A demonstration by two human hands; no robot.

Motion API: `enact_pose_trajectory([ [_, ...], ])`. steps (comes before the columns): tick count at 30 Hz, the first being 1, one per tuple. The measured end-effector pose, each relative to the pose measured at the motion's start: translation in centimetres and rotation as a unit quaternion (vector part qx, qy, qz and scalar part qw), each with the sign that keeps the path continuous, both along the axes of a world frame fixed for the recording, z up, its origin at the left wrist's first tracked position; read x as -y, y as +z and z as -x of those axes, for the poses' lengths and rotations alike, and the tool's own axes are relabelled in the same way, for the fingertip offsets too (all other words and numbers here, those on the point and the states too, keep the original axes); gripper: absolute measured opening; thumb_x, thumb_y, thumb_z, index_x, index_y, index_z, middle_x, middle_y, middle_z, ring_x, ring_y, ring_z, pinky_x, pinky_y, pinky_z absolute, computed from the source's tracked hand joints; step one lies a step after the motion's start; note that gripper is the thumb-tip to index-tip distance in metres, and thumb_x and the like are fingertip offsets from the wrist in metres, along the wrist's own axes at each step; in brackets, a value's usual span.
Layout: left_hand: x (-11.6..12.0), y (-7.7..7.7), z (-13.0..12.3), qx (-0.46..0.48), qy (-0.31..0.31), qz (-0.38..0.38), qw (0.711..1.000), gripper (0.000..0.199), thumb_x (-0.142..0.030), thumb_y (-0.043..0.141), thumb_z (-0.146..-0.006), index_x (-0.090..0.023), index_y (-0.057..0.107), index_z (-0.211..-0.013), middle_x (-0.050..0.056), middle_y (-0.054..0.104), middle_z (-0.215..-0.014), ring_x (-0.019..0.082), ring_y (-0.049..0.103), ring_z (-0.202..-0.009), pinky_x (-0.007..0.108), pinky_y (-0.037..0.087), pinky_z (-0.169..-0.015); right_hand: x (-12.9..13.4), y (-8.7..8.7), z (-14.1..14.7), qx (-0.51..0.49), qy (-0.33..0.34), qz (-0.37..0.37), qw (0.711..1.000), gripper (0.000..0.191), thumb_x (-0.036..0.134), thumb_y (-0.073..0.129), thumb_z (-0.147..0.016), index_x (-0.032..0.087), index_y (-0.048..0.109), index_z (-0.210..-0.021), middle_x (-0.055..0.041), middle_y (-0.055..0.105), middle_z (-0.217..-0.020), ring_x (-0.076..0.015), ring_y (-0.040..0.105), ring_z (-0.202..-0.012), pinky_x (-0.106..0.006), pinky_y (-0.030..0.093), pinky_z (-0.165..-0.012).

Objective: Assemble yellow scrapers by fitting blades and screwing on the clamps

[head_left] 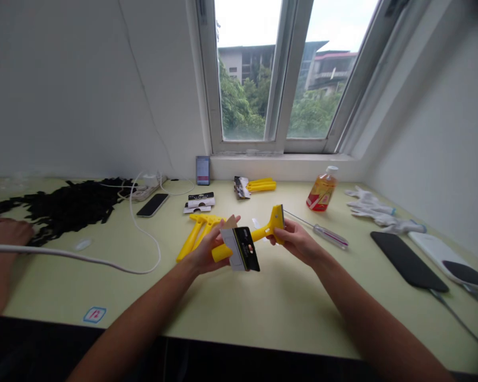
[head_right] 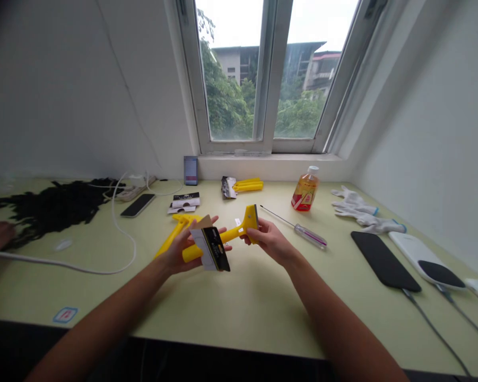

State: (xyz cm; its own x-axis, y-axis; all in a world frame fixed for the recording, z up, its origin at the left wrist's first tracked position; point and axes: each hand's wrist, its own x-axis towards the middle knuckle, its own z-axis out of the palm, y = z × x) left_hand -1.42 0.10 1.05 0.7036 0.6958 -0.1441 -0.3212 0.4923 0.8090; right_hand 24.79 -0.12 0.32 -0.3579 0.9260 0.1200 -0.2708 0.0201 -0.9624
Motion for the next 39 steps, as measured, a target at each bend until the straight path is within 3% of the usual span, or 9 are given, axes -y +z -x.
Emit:
enact_pose_trajectory([
  [3, 0.2, 0.1, -0.4, -0.101, 0.08, -0.124, 0.984, 0.073, -0.061, 0.06, -0.083, -0.038, 0.036, -0.147, 0.007, 0.034, -0.156, 0.037, 0.042, -0.135, 0.051, 0.039, -0.103, 0.3, 0.4, -0.6, 0.003, -0.006, -0.015, 1.0, 0.025, 0.034, 0.076, -0.077, 0.018, 0.067, -0.094, -0.004, 0.066, -0.079, -0.0128, 0.055, -0.068, -0.029, 0.042, -0.066],
  [7, 0.8, 0.7, -0.9, -0.228, 0.246, -0.303, 0.892, 0.052, -0.054, 0.059, -0.086, -0.022, 0.057, -0.127, 0.013, 0.056, -0.132, 0.03, 0.054, -0.118, 0.041, 0.043, -0.097, 0.4, 0.8, -1.5, 0.008, -0.022, -0.034, 0.999, 0.023, 0.033, 0.074, -0.079, 0.019, 0.066, -0.096, -0.0029, 0.065, -0.079, -0.0125, 0.054, -0.068, -0.028, 0.041, -0.064],
  [12, 0.9, 1.6, 0.2, -0.181, 0.112, -0.262, 0.941, 0.058, -0.061, 0.043, -0.092, -0.025, 0.05, -0.137, 0.01, 0.064, -0.117, 0.028, 0.062, -0.103, 0.039, 0.049, -0.085, 0.3, 1.0, -1.2, 0.056, -0.048, -0.038, 0.997, 0.025, 0.036, 0.073, -0.08, 0.018, 0.066, -0.094, -0.0046, 0.067, -0.081, -0.0145, 0.055, -0.07, -0.03, 0.042, -0.067],
  [17, 0.1, 1.6, 1.5, -0.138, 0.041, -0.317, 0.937, 0.085, -0.047, 0.073, -0.078, -0.034, 0.032, -0.151, 0.009, 0.063, -0.126, 0.033, 0.057, -0.119, 0.045, 0.044, -0.099, 1.0, 2.0, -0.2, 0.144, -0.072, -0.049, 0.986, 0.03, 0.04, 0.076, -0.075, 0.016, 0.069, -0.092, -0.0056, 0.069, -0.079, -0.0146, 0.056, -0.068, -0.029, 0.041, -0.064],
  [23, 0.4, 1.4, 0.5, -0.172, 0.083, -0.353, 0.916, 0.102, -0.026, 0.086, -0.065, -0.036, 0.031, -0.151, 0.007, 0.064, -0.122, 0.03, 0.062, -0.11, 0.04, 0.051, -0.091, 1.7, 4.8, 1.2, 0.261, -0.052, -0.087, 0.96, 0.032, 0.046, 0.076, -0.074, 0.016, 0.073, -0.085, -0.0038, 0.068, -0.073, -0.0137, 0.053, -0.062, -0.028, 0.039, -0.057],
  [26, 0.9, 1.5, -0.3, -0.109, 0.103, -0.315, 0.937, 0.108, -0.025, 0.083, -0.069, -0.035, 0.018, -0.155, 0.002, 0.07, -0.101, 0.022, 0.068, -0.09, 0.033, 0.054, -0.079, 1.9, 6.9, 2.6, 0.382, -0.041, -0.185, 0.905, 0.028, 0.047, 0.07, -0.079, 0.018, 0.074, -0.079, -0.0027, 0.066, -0.07, -0.0148, 0.053, -0.064, -0.029, 0.04, -0.059],
  [29, 1.1, 1.4, -0.7, -0.068, 0.177, -0.288, 0.939, 0.103, -0.025, 0.082, -0.072, -0.032, 0.02, -0.155, -0.001, 0.07, -0.085, 0.019, 0.068, -0.079, 0.031, 0.054, -0.076, 2.1, 8.7, 3.3, 0.41, -0.121, -0.288, 0.857, 0.029, 0.046, 0.067, -0.083, 0.024, 0.073, -0.1, -0.005, 0.07, -0.096, -0.0181, 0.059, -0.08, -0.031, 0.045, -0.07],
  [32, 0.9, 1.4, -0.6, -0.022, 0.194, -0.248, 0.949, 0.101, -0.027, 0.08, -0.075, -0.031, 0.019, -0.155, 0.004, 0.073, -0.095, 0.022, 0.07, -0.089, 0.037, 0.054, -0.084, 2.2, 9.1, 3.0, 0.344, -0.148, -0.285, 0.882, 0.04, 0.046, 0.063, -0.087, 0.025, 0.064, -0.12, -0.0089, 0.063, -0.124, -0.0218, 0.06, -0.105, -0.035, 0.048, -0.086],
  [39, 0.1, 3.3, -1.3, 0.055, 0.205, -0.205, 0.955, 0.096, -0.028, 0.083, -0.072, -0.03, 0.028, -0.151, 0.01, 0.072, -0.109, 0.024, 0.071, -0.092, 0.039, 0.054, -0.087, 2.4, 6.5, 1.9, 0.224, 0.034, -0.095, 0.969, 0.065, 0.053, 0.064, -0.084, 0.024, 0.045, -0.14, -0.0145, 0.06, -0.13, -0.0263, 0.063, -0.108, -0.04, 0.052, -0.086],
])
